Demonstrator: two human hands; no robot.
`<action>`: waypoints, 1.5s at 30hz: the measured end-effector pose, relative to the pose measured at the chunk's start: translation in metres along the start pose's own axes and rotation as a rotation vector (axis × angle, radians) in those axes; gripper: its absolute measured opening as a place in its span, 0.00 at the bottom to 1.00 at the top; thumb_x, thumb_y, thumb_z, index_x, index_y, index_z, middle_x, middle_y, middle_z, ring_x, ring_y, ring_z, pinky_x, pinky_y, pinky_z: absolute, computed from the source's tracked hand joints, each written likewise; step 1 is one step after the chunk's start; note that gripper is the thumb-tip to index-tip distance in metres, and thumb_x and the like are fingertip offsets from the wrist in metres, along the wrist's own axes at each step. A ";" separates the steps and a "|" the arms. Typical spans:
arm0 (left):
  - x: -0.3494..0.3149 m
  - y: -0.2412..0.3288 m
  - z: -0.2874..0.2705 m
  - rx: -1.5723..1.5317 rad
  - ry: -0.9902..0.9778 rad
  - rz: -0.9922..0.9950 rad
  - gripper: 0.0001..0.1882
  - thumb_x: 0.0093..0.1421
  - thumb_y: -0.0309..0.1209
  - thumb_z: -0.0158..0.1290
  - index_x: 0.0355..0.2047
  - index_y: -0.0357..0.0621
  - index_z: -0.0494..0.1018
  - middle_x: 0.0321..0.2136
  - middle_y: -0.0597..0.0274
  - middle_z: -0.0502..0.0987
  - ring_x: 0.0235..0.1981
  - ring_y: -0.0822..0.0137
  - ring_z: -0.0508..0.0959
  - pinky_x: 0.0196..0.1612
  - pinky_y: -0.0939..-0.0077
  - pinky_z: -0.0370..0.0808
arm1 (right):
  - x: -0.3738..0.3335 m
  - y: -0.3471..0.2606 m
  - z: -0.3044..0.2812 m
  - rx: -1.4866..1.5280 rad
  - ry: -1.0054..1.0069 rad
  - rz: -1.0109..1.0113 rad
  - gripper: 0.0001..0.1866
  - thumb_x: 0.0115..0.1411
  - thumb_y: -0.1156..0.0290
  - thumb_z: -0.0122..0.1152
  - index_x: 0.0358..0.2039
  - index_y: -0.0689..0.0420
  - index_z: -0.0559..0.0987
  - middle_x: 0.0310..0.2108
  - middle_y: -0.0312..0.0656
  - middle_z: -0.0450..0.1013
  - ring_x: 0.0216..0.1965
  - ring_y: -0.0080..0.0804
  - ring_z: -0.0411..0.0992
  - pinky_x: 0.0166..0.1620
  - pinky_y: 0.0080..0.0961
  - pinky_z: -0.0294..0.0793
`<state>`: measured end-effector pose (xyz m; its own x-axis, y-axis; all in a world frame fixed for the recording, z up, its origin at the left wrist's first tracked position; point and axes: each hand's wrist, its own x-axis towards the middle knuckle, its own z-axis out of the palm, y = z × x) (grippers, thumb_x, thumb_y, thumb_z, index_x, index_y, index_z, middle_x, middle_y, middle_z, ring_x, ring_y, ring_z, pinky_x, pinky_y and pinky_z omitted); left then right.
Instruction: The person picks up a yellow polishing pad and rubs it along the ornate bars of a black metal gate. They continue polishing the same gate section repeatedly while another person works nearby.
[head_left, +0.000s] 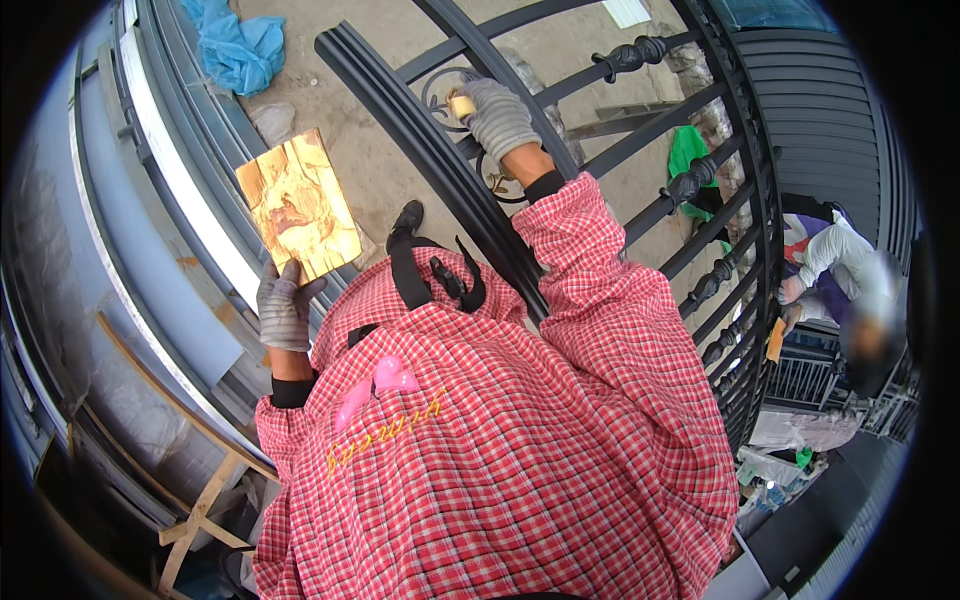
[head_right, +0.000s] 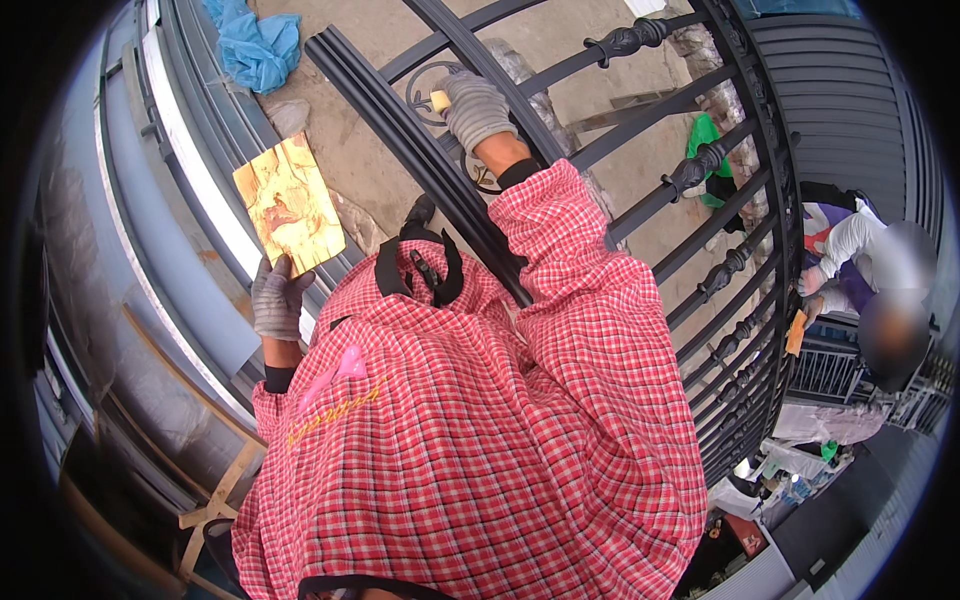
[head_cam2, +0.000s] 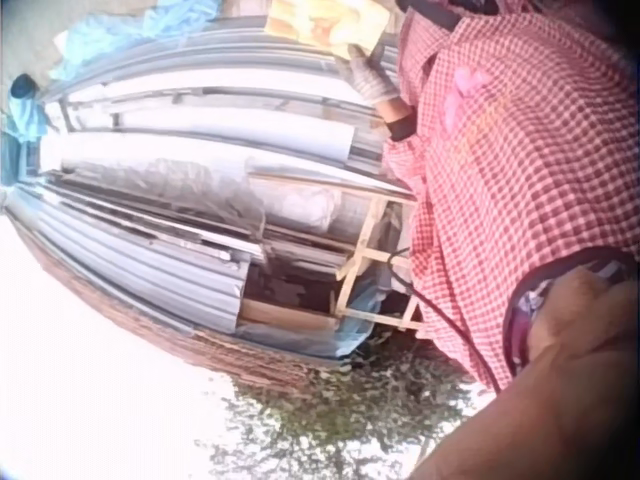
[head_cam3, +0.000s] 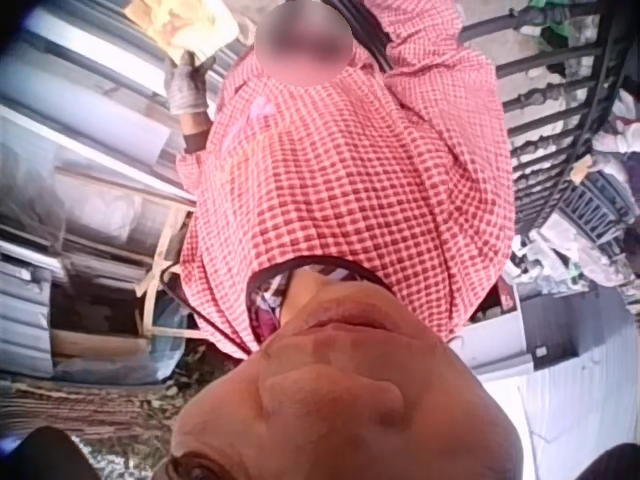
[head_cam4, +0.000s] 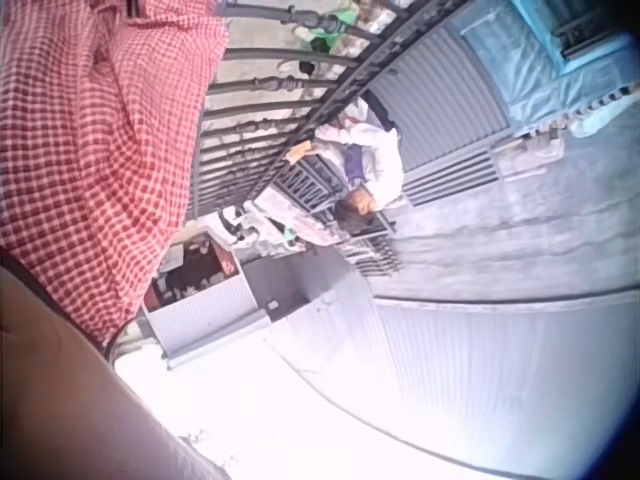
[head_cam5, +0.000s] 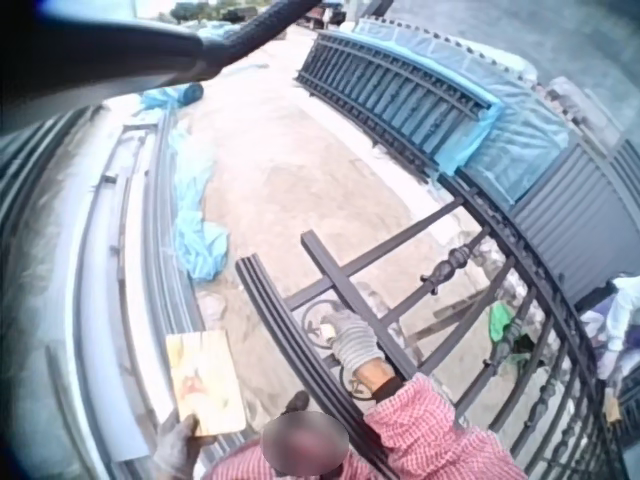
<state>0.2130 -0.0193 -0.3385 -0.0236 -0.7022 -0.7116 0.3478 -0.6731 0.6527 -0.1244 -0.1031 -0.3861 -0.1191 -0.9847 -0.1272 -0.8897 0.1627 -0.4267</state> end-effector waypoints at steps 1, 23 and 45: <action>0.000 0.000 0.000 0.006 0.005 0.004 0.21 0.52 0.26 0.47 0.47 0.33 0.58 0.36 0.54 0.71 0.29 0.65 0.76 0.24 0.78 0.77 | -0.002 0.003 -0.003 -0.003 -0.009 0.027 0.14 0.40 0.71 0.60 0.31 0.56 0.74 0.31 0.47 0.70 0.35 0.43 0.68 0.39 0.31 0.67; 0.019 0.011 0.007 0.057 -0.015 0.030 0.21 0.53 0.27 0.47 0.46 0.34 0.58 0.35 0.54 0.71 0.30 0.65 0.75 0.24 0.80 0.76 | 0.014 0.015 -0.008 0.008 -0.067 0.079 0.16 0.39 0.70 0.62 0.32 0.56 0.74 0.33 0.47 0.70 0.35 0.42 0.69 0.39 0.30 0.67; 0.058 0.044 0.019 0.133 -0.139 0.013 0.22 0.53 0.28 0.47 0.46 0.32 0.57 0.35 0.53 0.71 0.28 0.65 0.76 0.25 0.80 0.77 | 0.006 -0.019 0.012 0.070 -0.074 0.139 0.15 0.39 0.71 0.61 0.32 0.53 0.74 0.35 0.46 0.69 0.37 0.44 0.67 0.41 0.32 0.66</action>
<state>0.2088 -0.0940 -0.3462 -0.1519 -0.7301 -0.6662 0.2222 -0.6820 0.6968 -0.1024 -0.1112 -0.3896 -0.2037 -0.9455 -0.2541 -0.8338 0.3036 -0.4611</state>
